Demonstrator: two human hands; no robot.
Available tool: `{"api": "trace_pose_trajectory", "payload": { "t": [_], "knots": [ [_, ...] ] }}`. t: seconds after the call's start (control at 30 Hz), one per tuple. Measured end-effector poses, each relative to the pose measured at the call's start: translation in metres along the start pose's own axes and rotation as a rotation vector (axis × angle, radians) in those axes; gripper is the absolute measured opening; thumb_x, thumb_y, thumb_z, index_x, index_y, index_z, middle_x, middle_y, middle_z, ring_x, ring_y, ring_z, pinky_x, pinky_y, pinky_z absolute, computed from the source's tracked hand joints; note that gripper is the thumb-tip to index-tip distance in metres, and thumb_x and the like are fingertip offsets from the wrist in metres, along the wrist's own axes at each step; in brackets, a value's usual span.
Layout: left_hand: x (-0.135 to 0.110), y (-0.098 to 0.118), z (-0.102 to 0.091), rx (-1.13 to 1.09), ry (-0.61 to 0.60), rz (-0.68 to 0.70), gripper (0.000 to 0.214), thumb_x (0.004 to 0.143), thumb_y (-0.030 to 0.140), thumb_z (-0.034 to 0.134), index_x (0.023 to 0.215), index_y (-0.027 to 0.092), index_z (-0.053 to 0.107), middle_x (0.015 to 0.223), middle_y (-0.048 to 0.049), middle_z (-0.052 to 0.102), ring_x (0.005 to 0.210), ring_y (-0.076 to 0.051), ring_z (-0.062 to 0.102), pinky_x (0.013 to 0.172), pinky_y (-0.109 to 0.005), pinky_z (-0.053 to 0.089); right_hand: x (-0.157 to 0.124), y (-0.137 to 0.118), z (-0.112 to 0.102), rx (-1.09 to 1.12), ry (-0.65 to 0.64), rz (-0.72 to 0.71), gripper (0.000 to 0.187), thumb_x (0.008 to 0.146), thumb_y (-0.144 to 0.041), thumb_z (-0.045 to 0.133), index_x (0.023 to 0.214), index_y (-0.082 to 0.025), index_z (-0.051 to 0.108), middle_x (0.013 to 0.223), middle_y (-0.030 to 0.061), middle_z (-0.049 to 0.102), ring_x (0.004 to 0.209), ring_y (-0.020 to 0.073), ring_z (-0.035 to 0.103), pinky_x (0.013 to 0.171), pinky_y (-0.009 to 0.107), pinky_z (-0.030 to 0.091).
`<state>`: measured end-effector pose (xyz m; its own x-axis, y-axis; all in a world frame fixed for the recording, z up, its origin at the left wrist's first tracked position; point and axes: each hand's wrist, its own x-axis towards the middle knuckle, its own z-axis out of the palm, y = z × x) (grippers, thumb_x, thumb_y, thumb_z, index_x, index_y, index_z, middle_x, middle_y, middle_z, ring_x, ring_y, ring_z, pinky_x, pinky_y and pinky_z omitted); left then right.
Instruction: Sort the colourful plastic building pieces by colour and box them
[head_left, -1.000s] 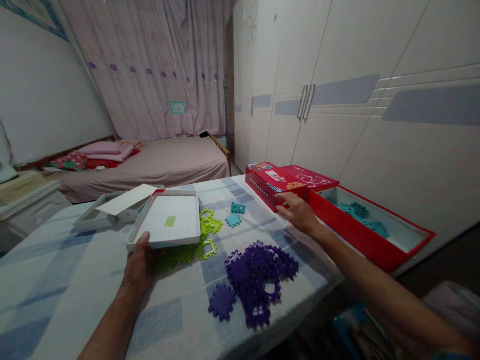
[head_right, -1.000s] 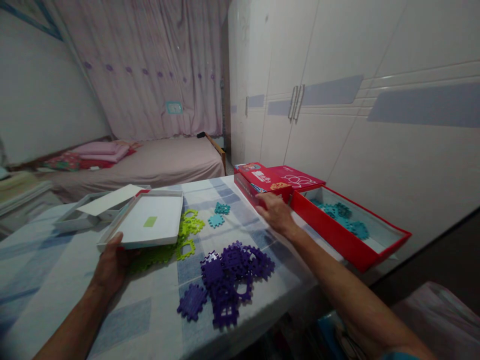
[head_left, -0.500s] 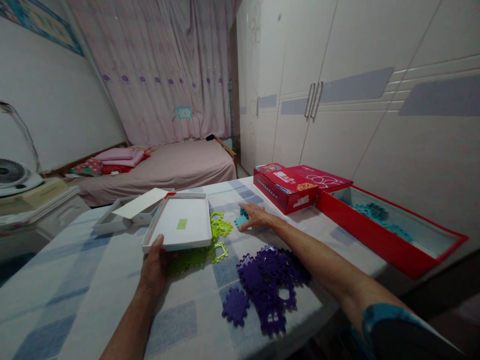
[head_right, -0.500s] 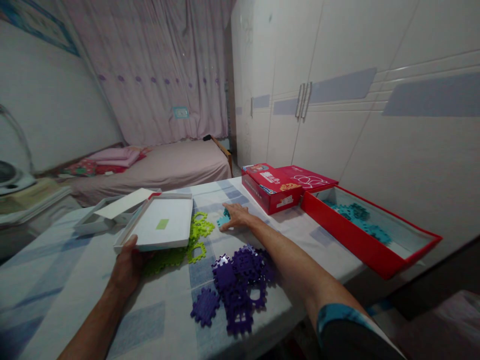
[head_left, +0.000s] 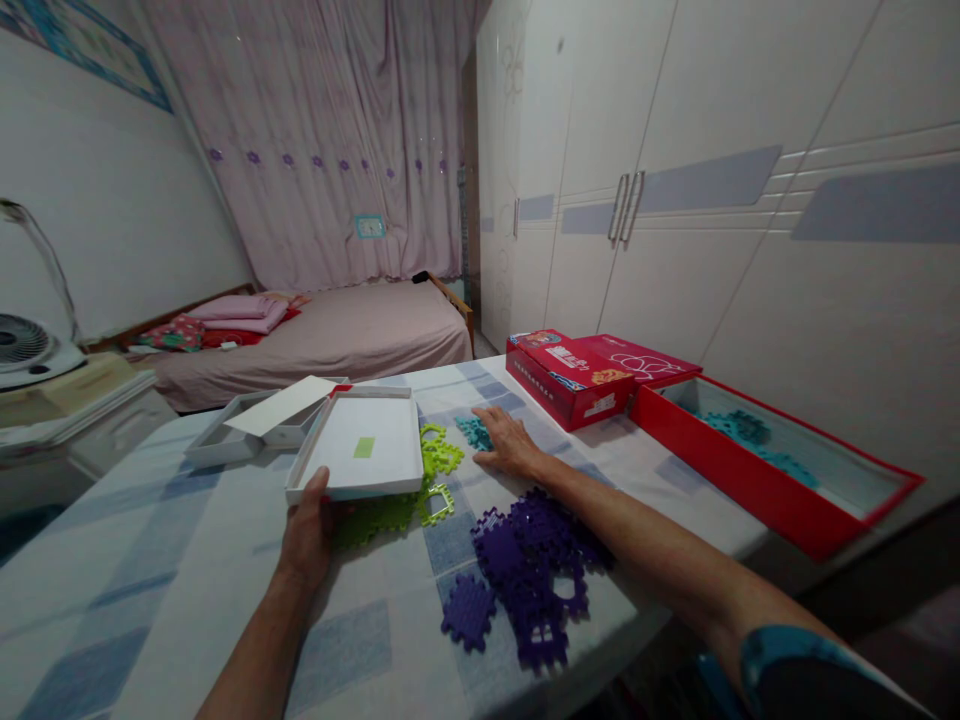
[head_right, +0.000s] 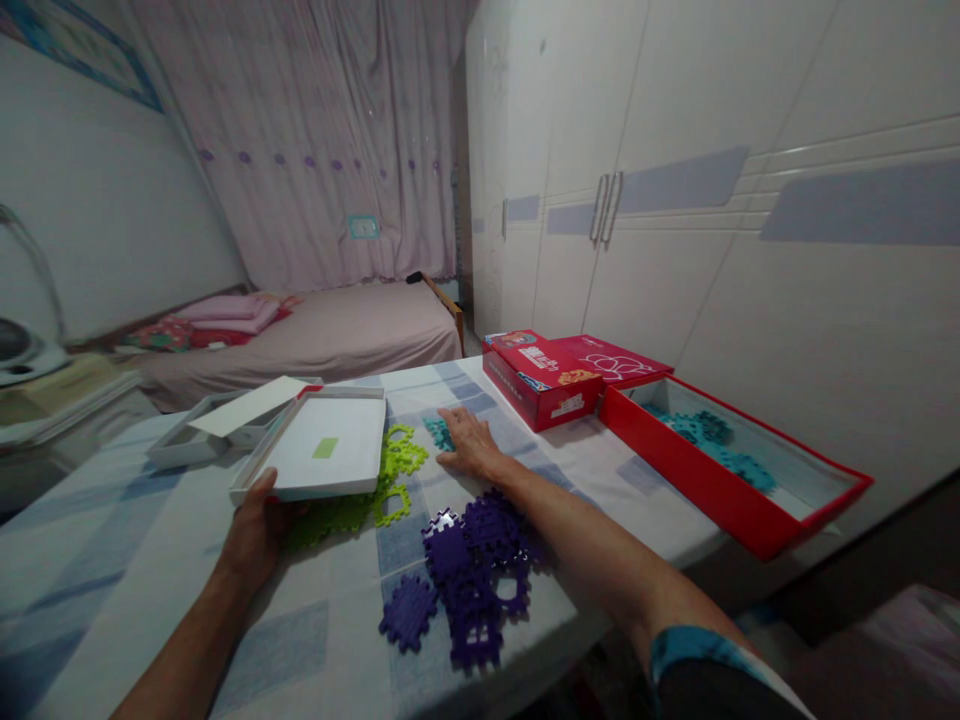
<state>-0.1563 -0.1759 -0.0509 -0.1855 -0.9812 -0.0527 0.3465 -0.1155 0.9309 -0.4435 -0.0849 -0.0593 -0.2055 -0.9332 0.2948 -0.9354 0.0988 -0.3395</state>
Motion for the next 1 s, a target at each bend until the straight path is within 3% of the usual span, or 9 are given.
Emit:
{"api": "trace_pose_trajectory", "payload": {
  "t": [0.07,0.13,0.23,0.33,0.43,0.57,0.77,0.9,1.0],
  "knots": [
    [0.000,0.000,0.000,0.010,-0.001,0.003,0.032,0.086,0.032,0.056,0.115,0.021,0.066,0.111,-0.0052,0.070,0.080,-0.016,0.068,0.060,-0.021,0.058,0.001,0.001,-0.001,-0.053,-0.018,0.056,0.084,0.071,-0.042,0.071,0.144,-0.023,0.034,0.143,0.0153,0.039,0.127,0.0324,0.040,0.099,0.050,0.037],
    [0.000,0.000,0.000,0.013,-0.007,0.006,0.032,0.086,0.033,0.057,0.114,0.021,0.066,0.111,-0.0048,0.070,0.080,-0.015,0.068,0.058,-0.019,0.057,0.004,0.004,-0.003,-0.083,-0.072,0.062,0.074,0.075,-0.046,0.067,0.140,-0.023,0.041,0.142,0.0147,0.043,0.125,0.0326,0.043,0.098,0.049,0.038],
    [0.001,0.000,0.000,0.011,-0.013,0.019,0.033,0.085,0.033,0.057,0.115,0.022,0.066,0.111,-0.0047,0.070,0.078,-0.015,0.068,0.055,-0.018,0.055,0.010,0.008,-0.007,-0.098,-0.139,0.007,0.050,0.083,-0.039,0.059,0.130,-0.024,0.054,0.128,0.0105,0.056,0.113,0.0277,0.054,0.095,0.040,0.041],
    [0.002,-0.001,-0.001,0.013,-0.007,0.025,0.036,0.084,0.034,0.059,0.118,0.022,0.065,0.112,-0.0052,0.070,0.077,-0.015,0.068,0.057,-0.020,0.056,0.015,0.009,-0.009,-0.103,-0.124,0.006,0.037,0.089,-0.032,0.047,0.124,-0.023,0.057,0.116,0.0089,0.063,0.104,0.0247,0.058,0.090,0.034,0.042],
    [0.003,-0.002,-0.002,0.009,0.005,0.011,0.036,0.084,0.034,0.059,0.117,0.021,0.065,0.111,-0.0056,0.070,0.078,-0.016,0.068,0.060,-0.022,0.058,0.019,0.012,-0.010,-0.096,-0.084,0.063,0.035,0.091,-0.025,0.041,0.123,-0.020,0.056,0.109,0.0091,0.066,0.096,0.0236,0.061,0.084,0.033,0.044],
    [0.002,-0.001,-0.002,0.005,0.003,-0.019,0.034,0.085,0.033,0.058,0.114,0.018,0.065,0.104,-0.0073,0.072,0.084,-0.019,0.069,0.069,-0.027,0.059,0.021,0.019,-0.007,-0.043,-0.024,0.124,0.030,0.084,-0.014,0.047,0.111,-0.017,0.061,0.105,0.0088,0.068,0.094,0.0223,0.062,0.081,0.030,0.043],
    [-0.001,0.001,0.001,-0.001,-0.023,-0.003,0.034,0.087,0.031,0.054,0.116,0.018,0.064,0.102,-0.0081,0.072,0.089,-0.021,0.069,0.072,-0.030,0.060,0.021,0.031,-0.004,0.156,0.136,0.240,0.020,0.084,-0.015,0.048,0.095,-0.019,0.064,0.089,0.0042,0.069,0.086,0.0193,0.062,0.077,0.028,0.046],
    [-0.001,0.001,0.001,-0.011,-0.024,-0.011,0.035,0.086,0.033,0.055,0.117,0.019,0.064,0.104,-0.0080,0.072,0.090,-0.022,0.069,0.069,-0.028,0.060,0.013,0.038,-0.019,0.350,0.264,0.323,0.020,0.084,-0.019,0.047,0.094,-0.018,0.064,0.082,0.0031,0.068,0.073,0.0162,0.063,0.066,0.026,0.051],
    [0.001,-0.001,-0.001,0.010,-0.008,0.004,0.037,0.084,0.034,0.058,0.118,0.020,0.064,0.107,-0.0075,0.071,0.086,-0.021,0.069,0.059,-0.024,0.058,-0.008,0.048,-0.045,0.470,0.339,0.369,0.024,0.084,-0.022,0.046,0.102,-0.019,0.062,0.085,0.0029,0.069,0.068,0.0135,0.064,0.059,0.024,0.053]
  ]
}}
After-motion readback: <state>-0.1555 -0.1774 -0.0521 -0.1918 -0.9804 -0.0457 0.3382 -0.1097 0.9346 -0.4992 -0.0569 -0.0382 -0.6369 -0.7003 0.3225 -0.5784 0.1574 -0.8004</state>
